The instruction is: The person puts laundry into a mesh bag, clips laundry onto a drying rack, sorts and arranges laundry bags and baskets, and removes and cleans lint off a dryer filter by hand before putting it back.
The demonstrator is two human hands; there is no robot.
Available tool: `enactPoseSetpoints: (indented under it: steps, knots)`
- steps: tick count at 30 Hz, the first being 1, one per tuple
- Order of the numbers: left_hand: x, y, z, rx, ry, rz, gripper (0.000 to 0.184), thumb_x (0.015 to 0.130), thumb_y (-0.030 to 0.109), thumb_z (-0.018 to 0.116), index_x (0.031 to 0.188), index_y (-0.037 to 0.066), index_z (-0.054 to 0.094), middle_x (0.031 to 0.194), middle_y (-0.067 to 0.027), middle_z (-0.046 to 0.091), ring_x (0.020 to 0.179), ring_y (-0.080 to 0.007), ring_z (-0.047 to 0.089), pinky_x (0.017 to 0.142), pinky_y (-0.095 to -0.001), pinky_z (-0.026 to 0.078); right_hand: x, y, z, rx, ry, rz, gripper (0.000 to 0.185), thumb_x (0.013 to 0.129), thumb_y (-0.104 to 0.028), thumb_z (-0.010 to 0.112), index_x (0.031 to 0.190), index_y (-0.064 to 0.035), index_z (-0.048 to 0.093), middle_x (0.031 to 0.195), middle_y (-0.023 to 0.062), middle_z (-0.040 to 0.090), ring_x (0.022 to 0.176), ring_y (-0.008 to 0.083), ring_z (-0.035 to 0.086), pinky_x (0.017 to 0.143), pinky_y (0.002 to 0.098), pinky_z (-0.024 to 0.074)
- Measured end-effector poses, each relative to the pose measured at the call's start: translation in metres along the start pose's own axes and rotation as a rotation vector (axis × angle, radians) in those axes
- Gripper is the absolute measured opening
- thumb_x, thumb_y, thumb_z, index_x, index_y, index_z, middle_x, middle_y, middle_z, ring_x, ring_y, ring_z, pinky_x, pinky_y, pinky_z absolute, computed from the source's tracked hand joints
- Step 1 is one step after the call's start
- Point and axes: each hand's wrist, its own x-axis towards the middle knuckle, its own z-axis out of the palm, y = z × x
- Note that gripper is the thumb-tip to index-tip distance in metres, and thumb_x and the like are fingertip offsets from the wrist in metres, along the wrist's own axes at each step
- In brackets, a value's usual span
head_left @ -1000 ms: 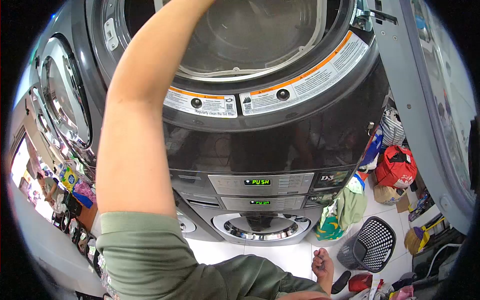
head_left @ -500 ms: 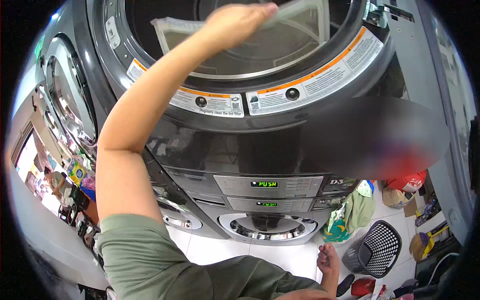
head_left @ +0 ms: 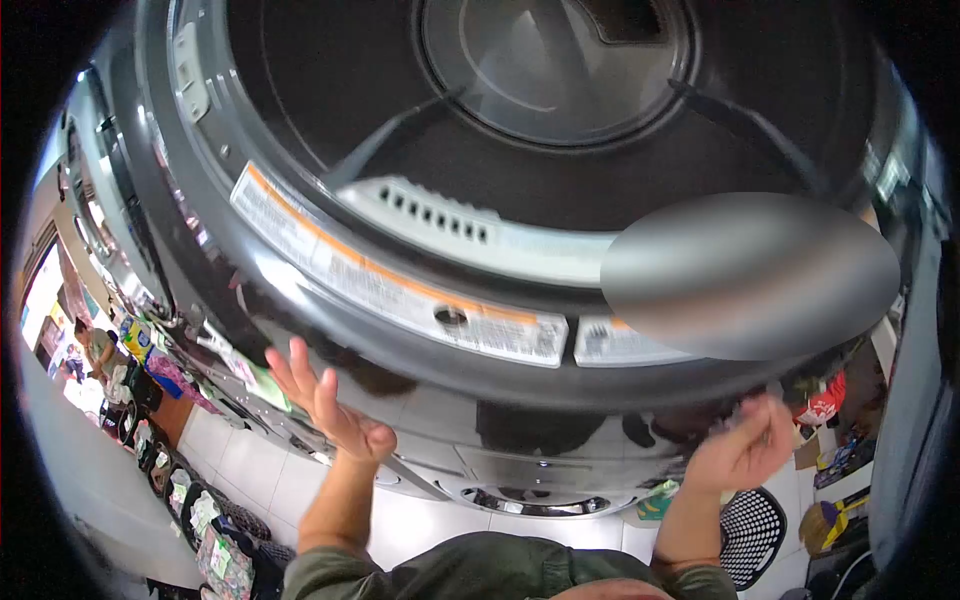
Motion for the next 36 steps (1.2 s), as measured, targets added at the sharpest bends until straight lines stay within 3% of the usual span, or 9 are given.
enactPoseSetpoints:
  steps: [5, 9, 16, 18, 22, 25, 29, 31, 36]
  knots:
    - [-0.03, -0.016, 0.029, -0.29, 0.186, -0.218, 0.065, 0.084, 0.051, 0.021, 0.133, 0.009, 0.015, 0.14, -0.0158, 0.006, 0.13, -0.0318, 0.005, 0.104, -0.0485, 0.0, -0.006, 0.006, -0.007, -0.435, -0.013, -0.271, 0.013, 0.089, -0.006, 0.038, 0.102, -0.004, 0.039, 0.079, 0.0125, 0.047, 0.066, 0.0163, 0.046, 0.061, 0.0264, 0.0431]
    - [-0.033, -0.02, 0.009, 0.098, -0.022, -0.123, 0.062, 0.084, 0.047, 0.019, 0.131, 0.007, 0.017, 0.139, -0.0169, 0.007, 0.127, -0.0334, 0.016, 0.104, -0.0518, 0.005, -0.004, 0.002, 0.009, -0.454, 0.189, -0.213, 0.01, 0.09, -0.011, 0.04, 0.086, -0.0021, 0.041, 0.071, 0.0078, 0.048, 0.067, 0.0163, 0.044, 0.063, 0.0287, 0.0387]
    - [-0.006, -0.003, 0.02, -0.181, 0.129, -0.189, 0.05, 0.087, 0.042, 0.026, 0.126, 0.01, 0.029, 0.137, -0.0218, 0.012, 0.128, -0.0353, 0.011, 0.103, -0.0484, 0.011, -0.038, 0.031, -0.046, -0.305, 0.028, 0.091, 0.023, 0.074, -0.003, 0.051, 0.095, 0.0054, 0.049, 0.085, 0.017, 0.057, 0.072, 0.0243, 0.056, 0.059, 0.0298, 0.0488]
    - [0.006, 0.01, 0.014, -0.079, 0.178, -0.199, 0.044, 0.087, 0.032, 0.031, 0.122, 0.005, 0.033, 0.133, -0.0221, 0.024, 0.126, -0.0313, 0.019, 0.104, -0.0441, 0.013, -0.01, 0.015, -0.013, -0.323, 0.044, -0.162, 0.019, 0.071, 0.002, 0.054, 0.09, 0.0014, 0.051, 0.08, 0.0146, 0.058, 0.071, 0.0262, 0.057, 0.061, 0.0334, 0.0481]
    - [-0.006, 0.076, 0.011, -0.851, 0.386, -0.073, 0.043, 0.087, 0.03, 0.034, 0.122, 0.005, 0.033, 0.135, -0.0208, 0.02, 0.126, -0.0315, 0.021, 0.105, -0.0418, 0.012, -0.001, 0.002, 0.006, -0.128, 0.233, -0.215, 0.02, 0.066, 0.007, 0.052, 0.083, -0.0051, 0.053, 0.071, 0.0119, 0.054, 0.065, 0.0289, 0.055, 0.056, 0.0348, 0.0451]
    - [-0.035, 0.121, 0.0, -1.248, 0.106, -0.028, 0.042, 0.089, 0.031, 0.03, 0.123, 0.006, 0.032, 0.134, -0.0223, 0.02, 0.117, -0.0367, 0.036, 0.097, -0.042, 0.032, -0.054, -0.021, -0.037, -0.183, 0.159, -0.262, 0.009, 0.074, 0.002, 0.055, 0.082, -0.0021, 0.053, 0.073, 0.0113, 0.053, 0.06, 0.0239, 0.054, 0.054, 0.031, 0.0428]
    - [-0.073, 0.16, -0.003, -1.481, -0.254, -0.221, 0.031, 0.09, 0.022, 0.033, 0.113, 0.003, 0.038, 0.122, -0.0215, 0.039, 0.1, -0.0332, 0.052, 0.086, -0.0377, 0.044, -0.154, -0.028, -0.108, -0.325, 0.108, 0.156, 0.007, 0.077, 0.0, 0.052, 0.083, -0.0043, 0.052, 0.071, 0.0087, 0.052, 0.057, 0.0198, 0.052, 0.051, 0.029, 0.0412]
    - [-0.077, 0.182, 0.002, -1.611, -0.359, -0.288, 0.029, 0.089, 0.018, 0.036, 0.111, -0.001, 0.04, 0.118, -0.0188, 0.046, 0.095, -0.0286, 0.054, 0.082, -0.0351, 0.044, -0.184, -0.031, -0.157, -0.391, 0.133, 0.707, 0.002, 0.081, -0.003, 0.051, 0.082, -0.0046, 0.051, 0.069, 0.0037, 0.05, 0.057, 0.0103, 0.048, 0.051, 0.0246, 0.0392]
    - [-0.062, 0.272, 0.004, -1.713, -0.413, -0.212, 0.024, 0.087, 0.013, 0.038, 0.107, -0.002, 0.042, 0.116, -0.0193, 0.047, 0.095, -0.0271, 0.054, 0.082, -0.0349, 0.044, -0.225, -0.036, -0.29, -0.429, 0.552, 0.729, 0.005, 0.081, -0.007, 0.053, 0.08, -0.0024, 0.054, 0.065, -0.0012, 0.05, 0.058, 0.0045, 0.044, 0.051, 0.0202, 0.0369]
